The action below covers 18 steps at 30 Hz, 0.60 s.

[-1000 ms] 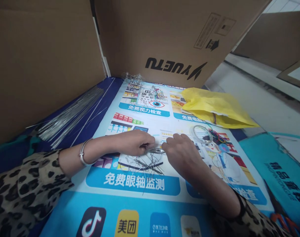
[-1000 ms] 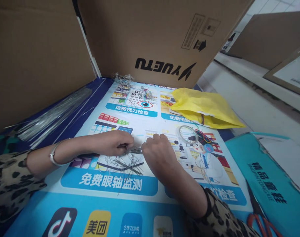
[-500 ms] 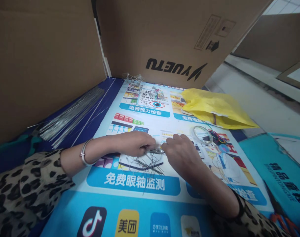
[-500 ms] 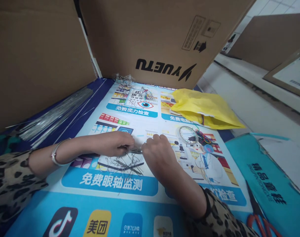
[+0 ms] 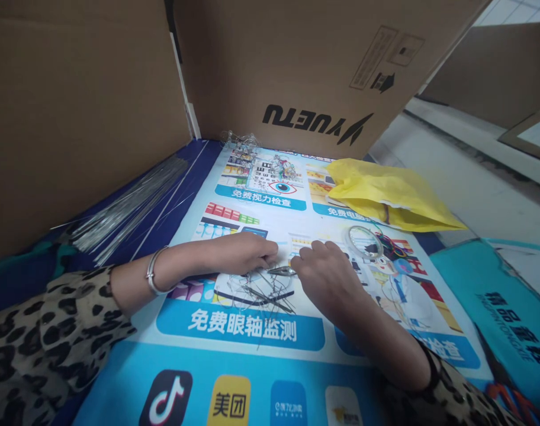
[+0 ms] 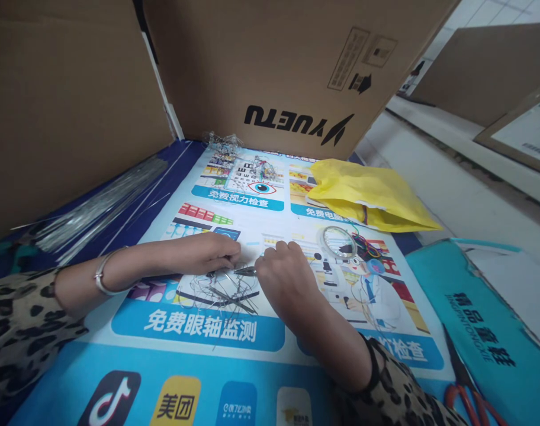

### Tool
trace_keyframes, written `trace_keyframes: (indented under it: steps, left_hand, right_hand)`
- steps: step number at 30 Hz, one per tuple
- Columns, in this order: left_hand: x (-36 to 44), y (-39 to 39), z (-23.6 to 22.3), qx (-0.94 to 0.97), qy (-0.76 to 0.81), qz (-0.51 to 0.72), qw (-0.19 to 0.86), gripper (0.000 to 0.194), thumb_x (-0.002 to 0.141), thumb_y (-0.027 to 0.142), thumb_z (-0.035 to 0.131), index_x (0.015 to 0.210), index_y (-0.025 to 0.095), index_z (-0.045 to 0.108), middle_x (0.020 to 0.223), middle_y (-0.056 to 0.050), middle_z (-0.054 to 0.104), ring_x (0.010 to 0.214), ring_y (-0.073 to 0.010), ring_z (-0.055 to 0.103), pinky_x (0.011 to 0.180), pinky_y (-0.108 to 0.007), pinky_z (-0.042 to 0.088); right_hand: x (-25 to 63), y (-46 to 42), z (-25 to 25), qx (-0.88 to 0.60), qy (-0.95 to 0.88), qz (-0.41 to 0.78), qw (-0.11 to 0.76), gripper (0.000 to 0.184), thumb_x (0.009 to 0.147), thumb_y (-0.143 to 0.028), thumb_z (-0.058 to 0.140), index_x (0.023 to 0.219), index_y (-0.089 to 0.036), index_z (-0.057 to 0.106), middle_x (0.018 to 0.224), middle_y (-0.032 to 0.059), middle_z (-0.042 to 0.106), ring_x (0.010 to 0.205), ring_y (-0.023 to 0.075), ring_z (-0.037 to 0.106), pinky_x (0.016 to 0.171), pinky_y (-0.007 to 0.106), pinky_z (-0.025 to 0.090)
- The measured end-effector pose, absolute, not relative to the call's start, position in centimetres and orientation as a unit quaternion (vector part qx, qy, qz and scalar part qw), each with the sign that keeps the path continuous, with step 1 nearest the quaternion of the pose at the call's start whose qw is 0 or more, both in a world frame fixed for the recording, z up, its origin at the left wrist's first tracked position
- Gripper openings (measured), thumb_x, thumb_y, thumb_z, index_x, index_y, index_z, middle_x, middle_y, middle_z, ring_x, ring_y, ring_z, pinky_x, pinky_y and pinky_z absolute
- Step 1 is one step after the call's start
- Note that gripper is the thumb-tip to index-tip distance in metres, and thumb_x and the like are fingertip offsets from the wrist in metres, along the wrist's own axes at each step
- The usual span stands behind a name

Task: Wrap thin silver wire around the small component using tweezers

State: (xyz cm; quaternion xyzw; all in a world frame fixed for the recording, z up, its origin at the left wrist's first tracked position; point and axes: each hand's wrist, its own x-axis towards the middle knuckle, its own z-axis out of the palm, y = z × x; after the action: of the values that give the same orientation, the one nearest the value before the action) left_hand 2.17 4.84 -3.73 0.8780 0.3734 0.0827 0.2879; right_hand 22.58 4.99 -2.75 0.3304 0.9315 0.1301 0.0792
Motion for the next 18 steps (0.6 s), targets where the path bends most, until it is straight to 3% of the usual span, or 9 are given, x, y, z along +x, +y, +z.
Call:
trace_keyframes:
  steps: [9, 15, 18]
  left_hand:
    - [2.53, 4.16, -3.56, 0.911, 0.366, 0.051, 0.18, 0.014, 0.08, 0.009, 0.042, 0.074, 0.016, 0.052, 0.071, -0.002, 0.057, 0.061, -0.012, 0.048, 0.057, -0.023, 0.034]
    - [2.55, 4.03, -3.58, 0.94, 0.311, 0.058, 0.129, 0.026, 0.077, 0.004, 0.046, 0.096, 0.018, 0.056, 0.087, -0.004, 0.064, 0.079, -0.0159, 0.055, 0.066, -0.024, 0.04]
    - [2.5, 3.96, -3.19, 0.947, 0.294, 0.055, 0.117, 0.024, 0.081, 0.004, 0.045, 0.097, 0.017, 0.056, 0.088, -0.005, 0.064, 0.081, -0.0163, 0.056, 0.069, -0.025, 0.042]
  right_hand:
    - [22.56, 4.94, -2.77, 0.329, 0.933, 0.13, 0.075, 0.019, 0.08, -0.01, 0.048, 0.074, -0.019, 0.064, 0.073, 0.0064, 0.062, 0.072, 0.0208, 0.048, 0.061, 0.032, 0.019]
    - [22.51, 5.06, -2.94, 0.329, 0.933, 0.127, 0.071, 0.019, 0.081, -0.012, 0.049, 0.075, -0.019, 0.065, 0.074, 0.0063, 0.062, 0.072, 0.0203, 0.048, 0.061, 0.032, 0.019]
    - [22.53, 5.05, -3.01, 0.328, 0.933, 0.131, 0.067, 0.018, 0.08, -0.011, 0.049, 0.074, -0.019, 0.064, 0.072, 0.0059, 0.062, 0.071, 0.0198, 0.047, 0.061, 0.032, 0.019]
